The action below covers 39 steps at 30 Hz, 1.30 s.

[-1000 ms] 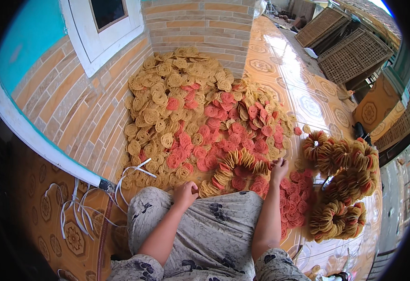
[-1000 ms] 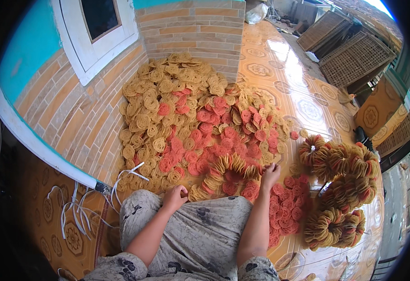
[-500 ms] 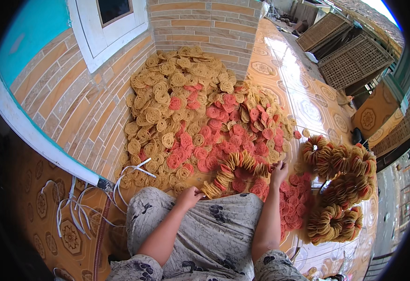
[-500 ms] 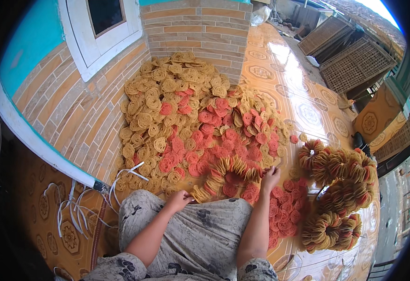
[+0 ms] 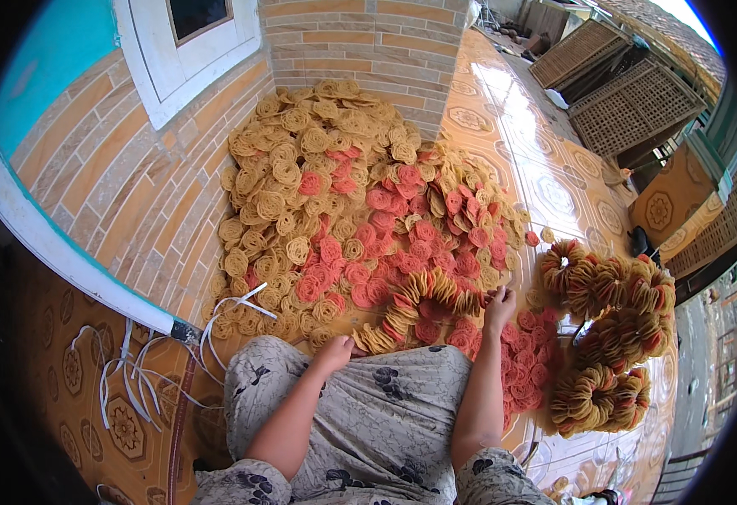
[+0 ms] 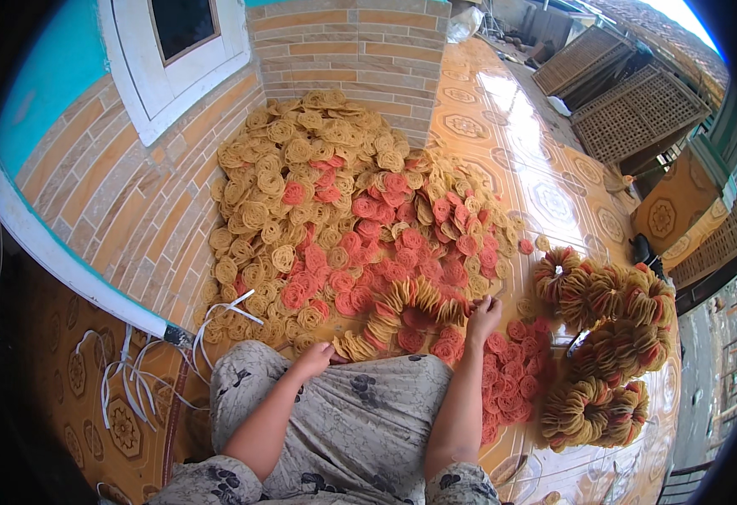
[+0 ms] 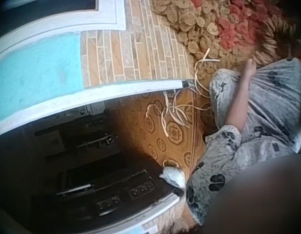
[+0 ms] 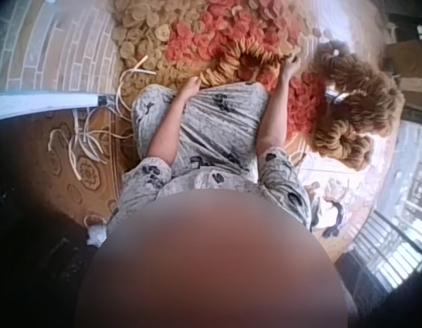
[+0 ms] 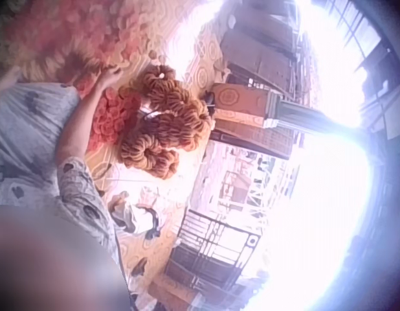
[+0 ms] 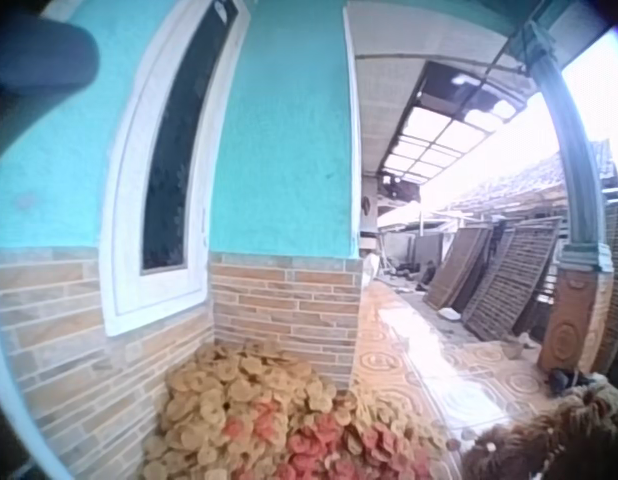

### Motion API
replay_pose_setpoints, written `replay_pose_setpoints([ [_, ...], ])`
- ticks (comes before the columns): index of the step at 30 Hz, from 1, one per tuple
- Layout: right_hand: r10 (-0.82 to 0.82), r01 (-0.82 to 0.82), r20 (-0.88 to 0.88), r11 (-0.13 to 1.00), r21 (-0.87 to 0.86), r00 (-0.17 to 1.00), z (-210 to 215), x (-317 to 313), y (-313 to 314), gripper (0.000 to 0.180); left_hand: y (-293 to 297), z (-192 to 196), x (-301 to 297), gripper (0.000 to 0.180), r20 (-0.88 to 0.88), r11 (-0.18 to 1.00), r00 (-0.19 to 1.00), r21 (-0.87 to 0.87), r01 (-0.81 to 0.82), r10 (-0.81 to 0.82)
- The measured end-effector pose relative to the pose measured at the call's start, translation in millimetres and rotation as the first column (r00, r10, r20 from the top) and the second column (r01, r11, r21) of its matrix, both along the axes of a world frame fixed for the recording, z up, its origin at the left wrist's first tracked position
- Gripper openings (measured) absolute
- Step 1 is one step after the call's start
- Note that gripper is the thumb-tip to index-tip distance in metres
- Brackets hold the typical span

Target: The person sits on a tiled floor and repeatedly picks up small yellow and red spiral-shaped decorative items. They thread these items onto a white string or ribbon, then place the assembled bundle back on the floor among many similar items.

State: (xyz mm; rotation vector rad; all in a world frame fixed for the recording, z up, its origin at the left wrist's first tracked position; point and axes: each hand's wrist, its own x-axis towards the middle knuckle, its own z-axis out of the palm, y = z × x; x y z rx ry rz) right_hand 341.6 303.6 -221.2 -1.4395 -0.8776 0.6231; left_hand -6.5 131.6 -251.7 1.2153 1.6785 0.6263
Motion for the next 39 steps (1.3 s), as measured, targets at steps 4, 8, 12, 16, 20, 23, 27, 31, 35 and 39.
replay_pose_setpoints([
  [4, -0.001, 0.000, -0.043, 1.000, -0.027, 0.999, 1, -1, 0, 0.023, 2, -5, -2, 0.042, 0.140, 0.995, 0.987, -0.076, -0.063, 0.073],
  [8, -0.006, 0.006, 0.004, 0.999, -0.034, 1.000, 3, -1, 0, 0.022, 3, 6, -2, 0.040, 0.049, 0.998, 0.999, -0.054, -0.008, 0.011],
  [12, -0.005, 0.005, -0.005, 0.999, -0.035, 1.000, 2, 0, 0, 0.021, 4, 15, 0, 0.036, -0.115, 0.999, 0.993, -0.040, 0.027, -0.032],
  [16, -0.004, 0.002, -0.048, 0.999, -0.044, 0.999, 0, 0, 2, 0.021, 3, 20, 3, 0.032, -0.171, 0.999, 0.985, 0.038, 0.016, -0.009],
  [20, -0.005, 0.005, 0.015, 1.000, -0.023, 1.000, 1, 0, 1, 0.023, -1, 32, 10, 0.025, -0.191, 0.979, 0.977, 0.195, -0.056, 0.093],
  [23, -0.006, 0.007, 0.003, 1.000, -0.025, 1.000, 3, -1, -1, 0.024, 0, 43, 13, 0.023, -0.195, 0.978, 0.974, 0.195, -0.074, 0.113],
  [27, -0.016, 0.018, 0.049, 0.999, -0.043, 0.999, 4, -2, -1, 0.025, 1, 50, 13, 0.022, -0.178, 0.968, 0.976, 0.236, -0.084, 0.128],
  [31, -0.014, 0.013, -0.010, 0.998, -0.067, 1.000, 1, 0, 0, 0.025, 1, 45, 14, 0.022, -0.075, 0.956, 0.982, 0.251, -0.150, 0.173],
  [35, -0.010, 0.010, 0.014, 1.000, -0.025, 1.000, -4, 2, 2, 0.024, 2, 43, 13, 0.022, -0.103, 0.951, 0.981, 0.282, -0.128, 0.162],
  [39, -0.013, 0.013, 0.004, 1.000, -0.021, 1.000, -3, -1, 2, 0.023, 2, 47, 14, 0.022, -0.114, 0.963, 0.984, 0.246, -0.108, 0.140],
])
